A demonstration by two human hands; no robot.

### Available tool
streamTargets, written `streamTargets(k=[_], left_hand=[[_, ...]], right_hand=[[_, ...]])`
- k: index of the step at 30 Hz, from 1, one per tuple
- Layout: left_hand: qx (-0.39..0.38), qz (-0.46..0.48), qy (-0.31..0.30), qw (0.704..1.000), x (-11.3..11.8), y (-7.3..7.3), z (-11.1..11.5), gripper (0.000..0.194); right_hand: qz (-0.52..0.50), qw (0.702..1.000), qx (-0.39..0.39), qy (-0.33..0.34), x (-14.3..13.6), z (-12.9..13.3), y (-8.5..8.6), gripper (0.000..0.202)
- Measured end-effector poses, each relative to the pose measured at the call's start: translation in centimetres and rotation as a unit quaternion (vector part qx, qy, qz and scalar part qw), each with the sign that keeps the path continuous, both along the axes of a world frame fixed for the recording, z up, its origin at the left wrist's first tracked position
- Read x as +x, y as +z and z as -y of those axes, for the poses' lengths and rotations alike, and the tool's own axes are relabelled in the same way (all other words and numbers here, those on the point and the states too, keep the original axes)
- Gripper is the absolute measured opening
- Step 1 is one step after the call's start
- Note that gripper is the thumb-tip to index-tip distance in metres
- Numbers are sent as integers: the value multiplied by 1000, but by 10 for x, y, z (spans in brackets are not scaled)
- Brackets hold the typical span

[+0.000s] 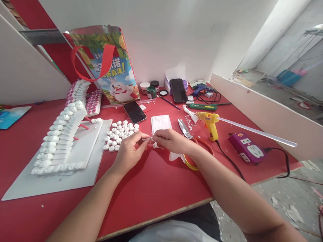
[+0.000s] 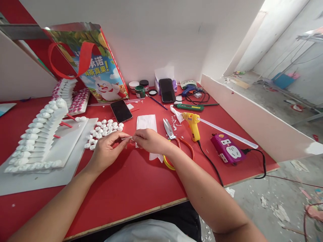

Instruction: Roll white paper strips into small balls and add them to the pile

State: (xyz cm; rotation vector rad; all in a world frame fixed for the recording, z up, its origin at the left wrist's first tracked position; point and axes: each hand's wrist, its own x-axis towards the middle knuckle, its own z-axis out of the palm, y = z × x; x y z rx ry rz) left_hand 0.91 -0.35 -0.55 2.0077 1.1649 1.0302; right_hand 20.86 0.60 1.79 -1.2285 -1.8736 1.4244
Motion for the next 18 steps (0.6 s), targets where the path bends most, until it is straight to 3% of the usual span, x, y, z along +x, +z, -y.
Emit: streamTargets(k=[6,13,16,18], left_hand=[[88,-28,-47,995,-4,1,-1,13],[253,-50,-57,965,-7,-9,-6,15],[284,-64,-50,955,-5,-11,-7,18],[236,-54,-46,969,-5,-9,-4,15]], right_hand=[[-84,990,-116,1,1,-2,3,21],[-214,949,-230,-16,-5,-1,0,24],[-209,955,-209,-37,-10,1,-4,23],[-157,978,-130,-50,-12,2,-7,22]])
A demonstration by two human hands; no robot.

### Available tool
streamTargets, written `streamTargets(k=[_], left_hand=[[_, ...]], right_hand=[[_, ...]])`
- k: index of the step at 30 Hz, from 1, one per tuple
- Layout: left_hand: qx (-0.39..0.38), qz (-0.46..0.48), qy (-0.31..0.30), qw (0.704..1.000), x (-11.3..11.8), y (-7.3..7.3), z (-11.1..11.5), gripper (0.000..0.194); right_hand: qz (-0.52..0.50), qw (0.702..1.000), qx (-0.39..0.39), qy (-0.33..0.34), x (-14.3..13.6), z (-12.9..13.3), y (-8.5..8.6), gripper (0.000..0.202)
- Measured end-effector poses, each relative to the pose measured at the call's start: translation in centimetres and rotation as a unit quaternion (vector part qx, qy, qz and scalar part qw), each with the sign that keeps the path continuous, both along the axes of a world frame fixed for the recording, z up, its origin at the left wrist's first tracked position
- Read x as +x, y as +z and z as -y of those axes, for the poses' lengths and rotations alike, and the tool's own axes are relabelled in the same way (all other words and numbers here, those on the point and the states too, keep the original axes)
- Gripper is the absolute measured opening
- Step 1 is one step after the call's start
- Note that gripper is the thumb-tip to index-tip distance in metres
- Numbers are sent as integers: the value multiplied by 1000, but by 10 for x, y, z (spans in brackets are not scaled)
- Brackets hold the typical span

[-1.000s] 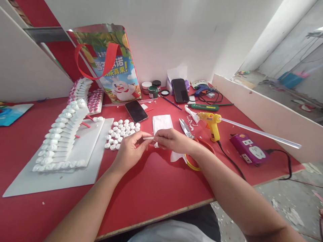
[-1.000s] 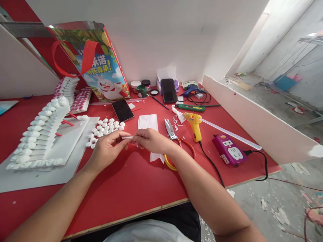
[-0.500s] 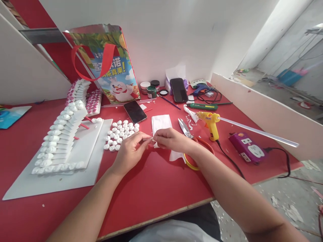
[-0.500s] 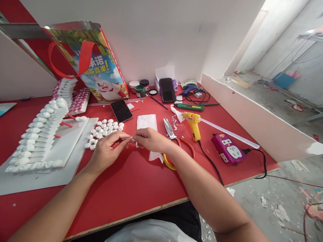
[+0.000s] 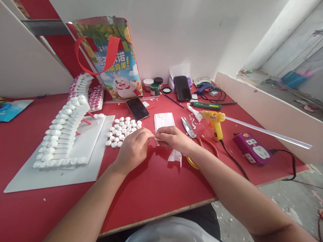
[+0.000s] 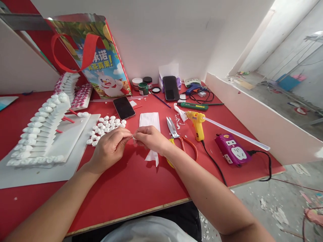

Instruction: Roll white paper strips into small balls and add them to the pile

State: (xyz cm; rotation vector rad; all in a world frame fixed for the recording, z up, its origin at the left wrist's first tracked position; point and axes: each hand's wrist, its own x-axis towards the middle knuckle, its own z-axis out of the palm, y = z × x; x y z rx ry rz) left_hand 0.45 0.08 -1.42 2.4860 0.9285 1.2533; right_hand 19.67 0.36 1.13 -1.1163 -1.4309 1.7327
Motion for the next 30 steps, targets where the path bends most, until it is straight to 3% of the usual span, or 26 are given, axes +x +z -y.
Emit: streamTargets(k=[3,6,8,10,13,18,23,30], left_hand=[[-205,65,4,977,1,8,4,6],[-444,169,-22,880,1,15,6,22],[-541,195,-38,818,2,17,5,34],[-596,189,-45,779,1,17,4,39],[-626,187,-58,754,0,16,3,34],[-625,168,-79,758,-1,16,4,31],[-627,156,-113,755,-3,17,5,30],[-609,142,-133,769,-4,19,4,30]], right_hand=[[134,978,156,-22,0,2,-2,19],[221,928,300,-10,3,5,-2,18],[243,893,378,5,5,6,-3,20],[259,865,428,24,6,6,-4,21],[288,835,466,52,7,6,-5,22],[319,819,471,75,8,5,-3,24],[293,841,447,81,9,6,-2,24],[235,905,349,62,11,6,0,17]])
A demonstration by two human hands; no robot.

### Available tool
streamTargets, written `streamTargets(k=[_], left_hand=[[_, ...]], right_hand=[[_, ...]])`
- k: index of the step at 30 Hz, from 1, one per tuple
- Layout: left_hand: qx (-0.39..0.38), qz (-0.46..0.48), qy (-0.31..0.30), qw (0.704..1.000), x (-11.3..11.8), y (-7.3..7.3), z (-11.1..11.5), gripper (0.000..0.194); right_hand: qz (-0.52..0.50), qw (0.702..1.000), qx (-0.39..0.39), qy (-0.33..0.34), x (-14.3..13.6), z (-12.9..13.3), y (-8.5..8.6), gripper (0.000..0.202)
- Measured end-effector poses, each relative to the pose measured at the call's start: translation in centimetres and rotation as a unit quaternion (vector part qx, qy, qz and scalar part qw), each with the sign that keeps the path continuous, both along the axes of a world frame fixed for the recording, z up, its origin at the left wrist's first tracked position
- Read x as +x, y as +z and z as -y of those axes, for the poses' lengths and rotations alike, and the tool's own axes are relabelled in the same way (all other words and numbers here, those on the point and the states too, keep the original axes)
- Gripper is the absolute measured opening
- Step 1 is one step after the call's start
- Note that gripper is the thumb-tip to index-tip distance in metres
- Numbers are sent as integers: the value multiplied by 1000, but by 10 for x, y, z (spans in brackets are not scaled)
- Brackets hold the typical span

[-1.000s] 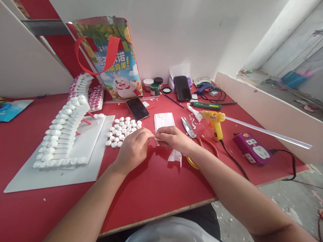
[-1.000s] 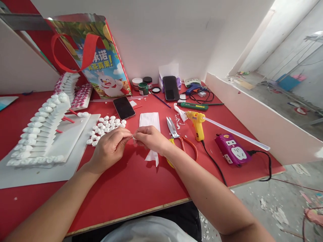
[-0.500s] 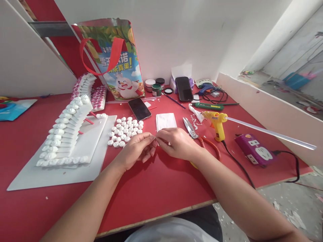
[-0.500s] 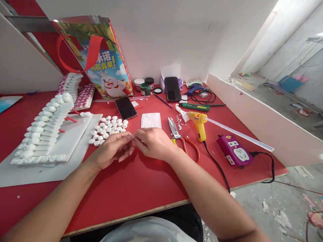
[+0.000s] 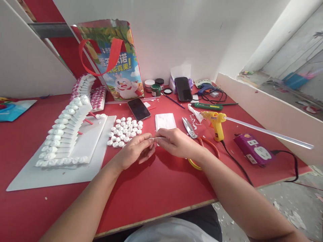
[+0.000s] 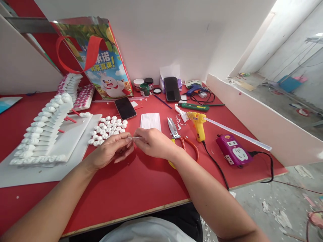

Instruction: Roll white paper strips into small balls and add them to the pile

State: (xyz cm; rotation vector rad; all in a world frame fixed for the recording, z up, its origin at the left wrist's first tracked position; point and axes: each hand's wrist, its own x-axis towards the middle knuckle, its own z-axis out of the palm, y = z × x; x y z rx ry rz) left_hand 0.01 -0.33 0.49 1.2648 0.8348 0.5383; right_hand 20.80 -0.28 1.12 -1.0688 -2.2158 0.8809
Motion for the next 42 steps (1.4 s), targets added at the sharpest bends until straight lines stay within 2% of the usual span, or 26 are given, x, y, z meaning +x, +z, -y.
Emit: streamTargets(k=[7,12,16,20,22,23,25,27,28,29,31,33,36,39,42], left_hand=[[-11,-11,-27,1000,-1,-1,1,30],[43,-58,-50,996,-2,0,3,30],[154,-139,-17,978,3,-1,6,30],[313,-224,62,921,10,-2,8,25],[350,-234,93,902,12,-2,9,23],[344,-226,103,905,12,-1,9,24],[263,-181,108,941,11,0,7,26],[103,-92,82,987,9,2,4,30],[13,-43,63,997,7,2,2,35],[-69,1,45,997,6,3,0,41],[-181,62,34,981,6,3,-3,44],[-238,104,49,964,6,3,-5,36],[-272,151,70,948,7,3,-5,28],[-303,170,50,936,5,2,-7,32],[-342,174,6,923,1,1,-10,37]], right_hand=[[17,999,46,17,0,0,1,21],[16,1000,3,22,0,2,4,18],[-6,1000,-29,-3,-3,3,4,18],[-56,993,-92,-54,-9,2,-1,13],[-60,991,-100,-63,-11,2,-3,13],[-58,992,-87,-65,-12,2,-4,13],[-48,996,-28,-65,-12,2,-5,13],[-37,997,51,-55,-11,3,-6,15],[-31,995,86,-49,-11,2,-7,16],[-27,992,113,-43,-10,2,-7,18],[-22,989,142,-33,-8,2,-8,21],[-13,988,149,-28,-7,1,-8,23],[12,986,162,-25,-6,0,-8,24],[27,981,194,-11,-5,-1,-8,23],[36,973,227,12,-4,-2,-8,22]])
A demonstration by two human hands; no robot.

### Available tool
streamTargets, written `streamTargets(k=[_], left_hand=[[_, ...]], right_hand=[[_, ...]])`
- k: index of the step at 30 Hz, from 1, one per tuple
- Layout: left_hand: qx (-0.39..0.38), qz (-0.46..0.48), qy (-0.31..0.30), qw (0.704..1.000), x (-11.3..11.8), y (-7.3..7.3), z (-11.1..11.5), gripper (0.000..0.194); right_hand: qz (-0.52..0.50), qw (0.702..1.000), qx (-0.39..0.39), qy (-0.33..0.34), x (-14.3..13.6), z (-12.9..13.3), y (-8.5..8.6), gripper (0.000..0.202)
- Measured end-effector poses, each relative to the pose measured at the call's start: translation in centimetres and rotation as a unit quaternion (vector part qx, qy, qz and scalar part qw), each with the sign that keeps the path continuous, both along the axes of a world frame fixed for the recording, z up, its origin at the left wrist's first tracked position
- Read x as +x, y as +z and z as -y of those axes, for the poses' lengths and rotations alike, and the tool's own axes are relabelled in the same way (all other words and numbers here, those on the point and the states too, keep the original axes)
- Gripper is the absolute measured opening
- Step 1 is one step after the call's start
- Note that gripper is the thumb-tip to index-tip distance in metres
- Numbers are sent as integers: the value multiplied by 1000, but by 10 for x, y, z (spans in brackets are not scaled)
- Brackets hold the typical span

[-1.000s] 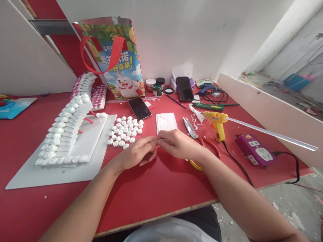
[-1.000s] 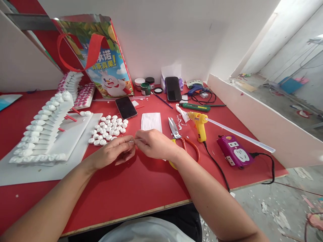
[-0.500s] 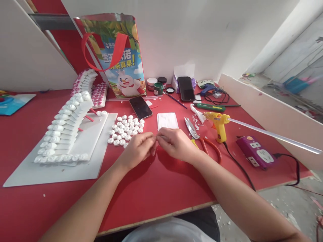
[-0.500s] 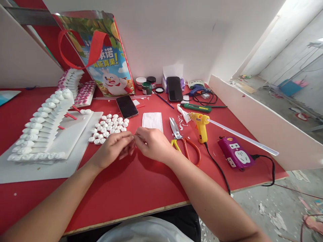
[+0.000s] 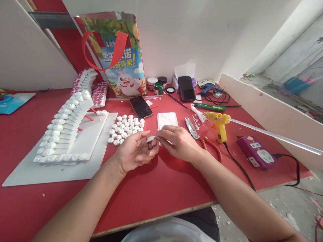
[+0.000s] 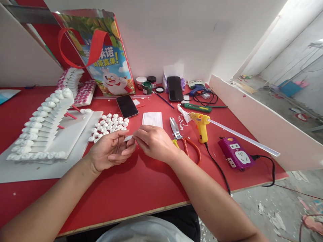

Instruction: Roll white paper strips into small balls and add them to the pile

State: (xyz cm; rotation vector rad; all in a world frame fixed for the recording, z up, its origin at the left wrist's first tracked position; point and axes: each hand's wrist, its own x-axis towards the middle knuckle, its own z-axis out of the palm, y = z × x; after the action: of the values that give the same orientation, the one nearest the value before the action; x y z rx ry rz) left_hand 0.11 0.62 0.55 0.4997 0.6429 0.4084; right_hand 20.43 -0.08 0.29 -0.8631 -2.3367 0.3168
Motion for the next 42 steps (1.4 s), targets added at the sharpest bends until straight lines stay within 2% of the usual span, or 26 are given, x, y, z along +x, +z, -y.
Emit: streamTargets(k=[2,5,11,20,24,27,29,31,34,36,39,42], left_hand=[[-18,17,-16,1000,-2,0,-1,34],[-27,35,-3,999,-2,0,0,29],[-25,25,22,999,-2,1,1,25],[-6,11,27,1000,-3,1,2,23],[46,-44,70,995,1,2,5,26],[156,-111,107,976,5,1,9,24],[261,-169,123,942,8,0,13,24],[373,-245,128,886,11,1,18,25],[515,-354,127,770,14,4,23,26],[588,-399,125,692,14,5,24,25],[674,-443,120,579,14,2,23,25],[737,-480,117,461,12,-5,19,25]], right_hand=[[10,1000,12,11,1,0,0,24],[21,1000,16,9,2,0,-1,26],[13,1000,10,14,3,0,2,25],[12,1000,18,16,4,-1,0,25],[-13,1000,-3,-5,3,1,1,20],[-41,998,-33,-25,1,4,1,17],[-65,995,-61,-52,-1,6,1,15],[-97,986,-106,-84,-5,7,2,14],[-153,958,-209,-120,-11,9,4,12],[-200,926,-290,-134,-15,10,8,13],[-267,868,-395,-142,-19,10,13,14],[-306,820,-460,-149,-21,10,16,17]])
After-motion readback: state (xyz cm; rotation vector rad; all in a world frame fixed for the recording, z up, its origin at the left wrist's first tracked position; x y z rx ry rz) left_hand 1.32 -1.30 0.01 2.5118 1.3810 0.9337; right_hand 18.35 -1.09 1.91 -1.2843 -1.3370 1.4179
